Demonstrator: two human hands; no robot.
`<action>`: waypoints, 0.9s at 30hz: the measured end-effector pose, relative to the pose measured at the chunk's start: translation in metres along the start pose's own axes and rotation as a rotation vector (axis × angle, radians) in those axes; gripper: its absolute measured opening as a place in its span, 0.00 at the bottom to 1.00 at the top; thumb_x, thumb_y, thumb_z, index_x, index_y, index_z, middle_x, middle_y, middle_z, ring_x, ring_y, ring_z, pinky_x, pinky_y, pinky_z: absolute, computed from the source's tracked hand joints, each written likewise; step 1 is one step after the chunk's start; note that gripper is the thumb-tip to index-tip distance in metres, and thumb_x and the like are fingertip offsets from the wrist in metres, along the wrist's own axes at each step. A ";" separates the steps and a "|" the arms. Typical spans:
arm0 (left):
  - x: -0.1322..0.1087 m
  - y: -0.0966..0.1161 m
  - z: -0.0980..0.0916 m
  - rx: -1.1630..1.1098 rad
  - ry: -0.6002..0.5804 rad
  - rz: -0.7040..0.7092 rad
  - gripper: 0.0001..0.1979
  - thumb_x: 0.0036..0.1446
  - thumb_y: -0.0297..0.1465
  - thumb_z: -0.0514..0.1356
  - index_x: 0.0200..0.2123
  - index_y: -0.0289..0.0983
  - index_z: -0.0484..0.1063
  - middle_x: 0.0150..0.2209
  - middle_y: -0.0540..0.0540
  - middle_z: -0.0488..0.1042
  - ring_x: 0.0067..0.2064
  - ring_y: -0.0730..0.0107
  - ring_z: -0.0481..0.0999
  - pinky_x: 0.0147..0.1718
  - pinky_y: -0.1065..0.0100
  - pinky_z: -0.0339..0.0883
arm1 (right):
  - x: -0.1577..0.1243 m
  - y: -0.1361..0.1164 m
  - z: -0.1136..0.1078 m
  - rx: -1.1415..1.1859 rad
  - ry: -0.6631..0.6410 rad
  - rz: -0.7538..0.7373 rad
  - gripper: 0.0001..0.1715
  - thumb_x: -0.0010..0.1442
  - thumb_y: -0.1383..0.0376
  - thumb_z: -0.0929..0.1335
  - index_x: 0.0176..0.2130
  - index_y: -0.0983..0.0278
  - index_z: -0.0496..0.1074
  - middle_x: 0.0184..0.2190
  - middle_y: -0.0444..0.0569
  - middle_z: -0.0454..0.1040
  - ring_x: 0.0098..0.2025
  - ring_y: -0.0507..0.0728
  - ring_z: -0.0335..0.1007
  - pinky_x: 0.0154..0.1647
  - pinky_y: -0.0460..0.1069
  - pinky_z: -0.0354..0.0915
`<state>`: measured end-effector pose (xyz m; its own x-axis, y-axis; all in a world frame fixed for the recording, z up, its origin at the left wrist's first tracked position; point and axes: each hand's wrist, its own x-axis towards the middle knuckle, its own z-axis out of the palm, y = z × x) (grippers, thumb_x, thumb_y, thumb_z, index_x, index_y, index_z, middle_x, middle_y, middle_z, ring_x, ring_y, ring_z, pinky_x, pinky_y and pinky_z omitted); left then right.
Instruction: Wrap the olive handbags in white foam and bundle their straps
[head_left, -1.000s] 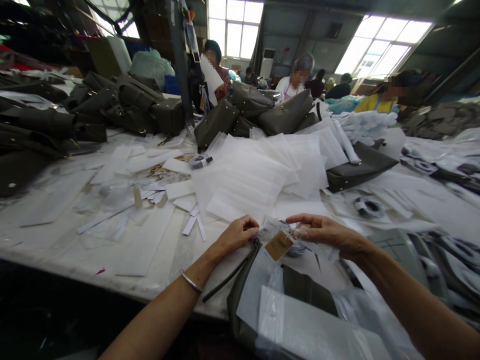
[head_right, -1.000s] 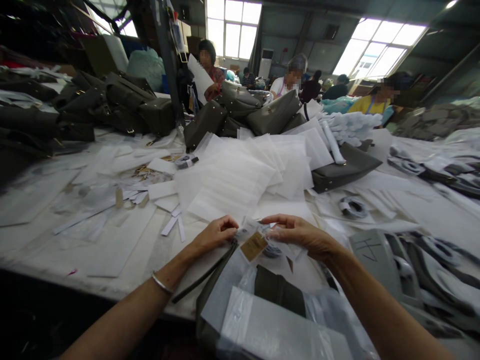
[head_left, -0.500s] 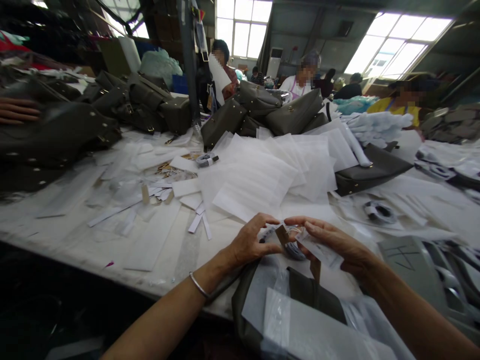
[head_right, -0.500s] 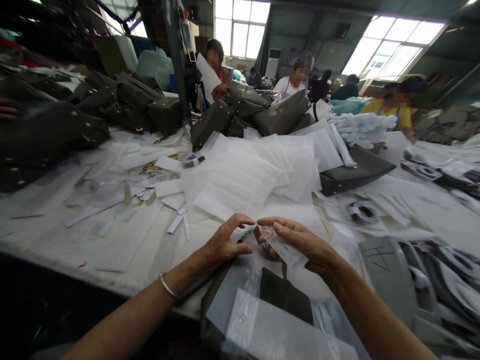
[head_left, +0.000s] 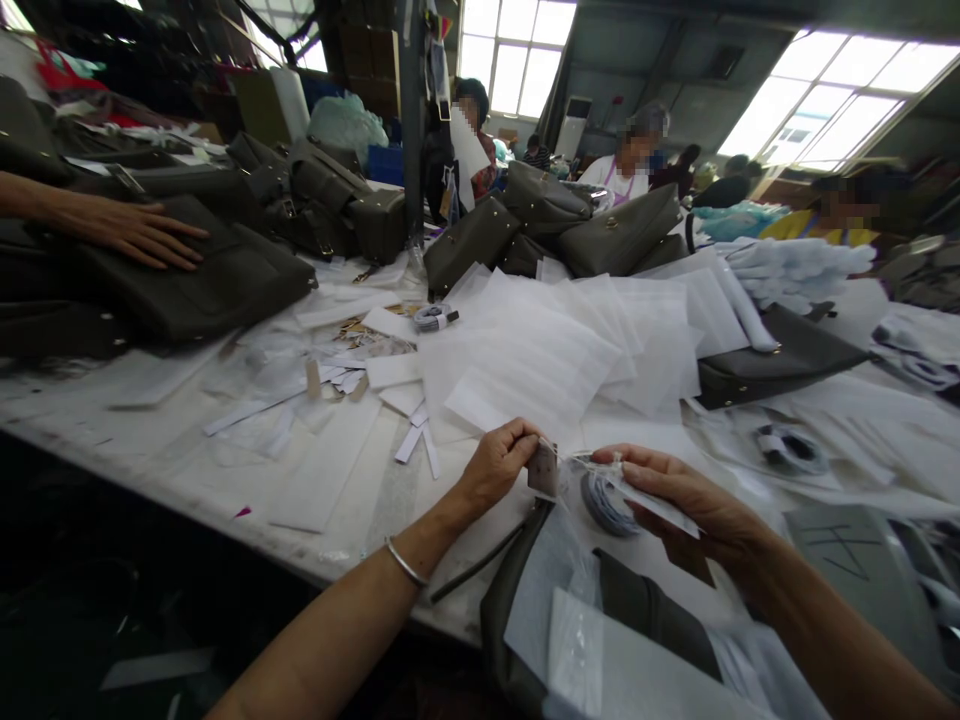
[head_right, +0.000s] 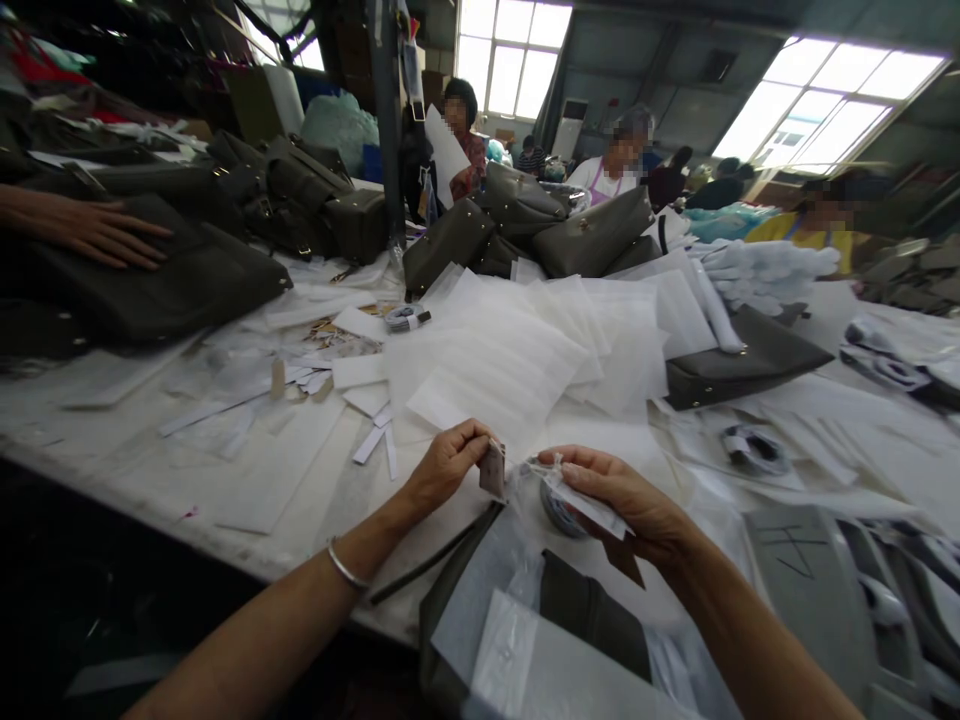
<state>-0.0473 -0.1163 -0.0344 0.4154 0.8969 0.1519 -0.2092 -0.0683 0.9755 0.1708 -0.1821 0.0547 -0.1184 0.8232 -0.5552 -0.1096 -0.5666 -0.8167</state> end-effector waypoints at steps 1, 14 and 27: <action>0.001 0.000 -0.001 -0.031 0.013 -0.004 0.14 0.59 0.40 0.58 0.34 0.33 0.73 0.30 0.48 0.72 0.32 0.71 0.69 0.34 0.71 0.63 | -0.002 0.000 -0.001 0.012 0.016 -0.001 0.20 0.50 0.61 0.78 0.43 0.62 0.77 0.31 0.45 0.77 0.25 0.46 0.69 0.24 0.37 0.66; 0.005 -0.001 -0.013 -0.298 0.033 -0.156 0.20 0.54 0.47 0.62 0.33 0.35 0.67 0.31 0.47 0.73 0.31 0.71 0.71 0.33 0.69 0.67 | -0.019 0.005 -0.022 0.010 0.137 -0.034 0.23 0.49 0.62 0.78 0.46 0.57 0.76 0.40 0.46 0.78 0.30 0.48 0.72 0.22 0.36 0.65; -0.006 0.008 -0.011 -0.335 -0.452 -0.283 0.25 0.51 0.43 0.69 0.45 0.33 0.70 0.34 0.41 0.78 0.35 0.66 0.77 0.39 0.67 0.68 | -0.006 0.009 0.002 0.013 -0.097 -0.032 0.41 0.49 0.36 0.71 0.48 0.64 0.73 0.18 0.42 0.68 0.12 0.44 0.48 0.08 0.38 0.44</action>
<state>-0.0614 -0.1171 -0.0295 0.8132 0.5817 0.0194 -0.2724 0.3510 0.8959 0.1688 -0.1920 0.0512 -0.2100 0.8337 -0.5108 -0.1278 -0.5413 -0.8310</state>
